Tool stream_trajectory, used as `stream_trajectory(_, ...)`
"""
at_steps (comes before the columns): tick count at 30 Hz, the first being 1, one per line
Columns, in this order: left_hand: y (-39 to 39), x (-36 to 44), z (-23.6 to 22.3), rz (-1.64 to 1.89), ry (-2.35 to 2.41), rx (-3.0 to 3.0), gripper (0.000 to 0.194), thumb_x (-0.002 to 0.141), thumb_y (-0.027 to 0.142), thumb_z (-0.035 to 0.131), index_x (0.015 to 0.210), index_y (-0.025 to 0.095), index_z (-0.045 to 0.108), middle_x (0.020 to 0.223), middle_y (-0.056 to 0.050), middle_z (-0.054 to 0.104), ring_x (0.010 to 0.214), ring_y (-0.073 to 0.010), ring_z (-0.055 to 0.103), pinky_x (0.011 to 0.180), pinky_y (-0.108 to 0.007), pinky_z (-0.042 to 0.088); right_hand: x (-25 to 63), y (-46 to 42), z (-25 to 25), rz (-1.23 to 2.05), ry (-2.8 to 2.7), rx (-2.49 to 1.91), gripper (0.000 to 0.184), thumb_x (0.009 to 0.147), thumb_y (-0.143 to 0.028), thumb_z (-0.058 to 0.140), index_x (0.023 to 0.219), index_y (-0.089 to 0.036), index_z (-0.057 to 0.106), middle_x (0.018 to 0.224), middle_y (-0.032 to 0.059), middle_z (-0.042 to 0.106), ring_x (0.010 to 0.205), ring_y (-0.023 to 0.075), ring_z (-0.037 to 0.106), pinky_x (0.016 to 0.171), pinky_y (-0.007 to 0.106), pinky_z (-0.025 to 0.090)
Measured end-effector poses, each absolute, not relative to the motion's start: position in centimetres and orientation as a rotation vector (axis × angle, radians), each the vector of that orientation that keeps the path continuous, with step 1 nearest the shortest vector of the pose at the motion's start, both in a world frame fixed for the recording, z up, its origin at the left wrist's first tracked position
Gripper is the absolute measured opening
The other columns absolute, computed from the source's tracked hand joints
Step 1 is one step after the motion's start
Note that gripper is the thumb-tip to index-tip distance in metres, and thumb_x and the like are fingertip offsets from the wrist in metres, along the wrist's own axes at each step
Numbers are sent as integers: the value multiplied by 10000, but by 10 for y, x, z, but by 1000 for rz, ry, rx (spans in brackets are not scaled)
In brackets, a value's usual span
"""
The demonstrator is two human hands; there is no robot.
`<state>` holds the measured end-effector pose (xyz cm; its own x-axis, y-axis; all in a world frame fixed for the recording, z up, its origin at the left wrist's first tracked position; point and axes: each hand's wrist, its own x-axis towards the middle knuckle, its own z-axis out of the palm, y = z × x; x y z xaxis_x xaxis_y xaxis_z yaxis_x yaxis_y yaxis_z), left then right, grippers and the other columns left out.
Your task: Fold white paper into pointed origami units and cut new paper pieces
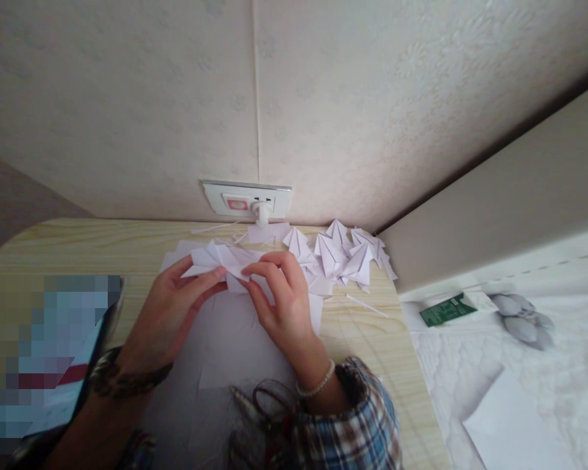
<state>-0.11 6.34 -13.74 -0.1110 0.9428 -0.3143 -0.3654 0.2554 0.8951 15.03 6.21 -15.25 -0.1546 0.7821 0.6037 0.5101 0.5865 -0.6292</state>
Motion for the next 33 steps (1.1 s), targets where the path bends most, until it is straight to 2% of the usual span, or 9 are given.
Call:
stream_trajectory(7, 62, -1, -135, 1232, 1167, 667, 208, 672, 277, 834, 873, 252, 785, 810, 31, 799, 766, -190, 721, 776, -293, 572, 149, 62, -150, 358, -1760, -1038, 177, 885, -70, 665, 922, -241, 640, 919, 1, 561, 882, 153, 588, 782, 295, 494)
stream_trajectory(15, 62, -1, -136, 1261, 1182, 697, 197, 678, 269, 843, 865, 240, 786, 843, 6, 802, 799, -219, 729, 812, -341, 573, 149, 63, -149, 445, -1651, -1076, 147, 868, -88, 693, 845, -231, 667, 865, -7, 579, 862, 158, 579, 780, 301, 482)
stream_trajectory(25, 61, 2, -136, 1285, 1198, 717, 204, 684, 266, 838, 877, 237, 778, 883, 0, 795, 810, -217, 734, 796, -331, 580, 145, 63, -149, 577, -1511, -1118, 135, 876, -148, 665, 776, -234, 634, 810, -16, 596, 829, 169, 564, 765, 330, 462)
stream_trajectory(33, 60, 2, -133, 1257, 1172, 711, 199, 689, 278, 815, 879, 249, 766, 879, -6, 793, 857, -248, 732, 798, -354, 589, 145, 63, -150, 597, -1509, -1127, 141, 883, -144, 658, 779, -235, 627, 807, -15, 604, 820, 171, 568, 766, 332, 466)
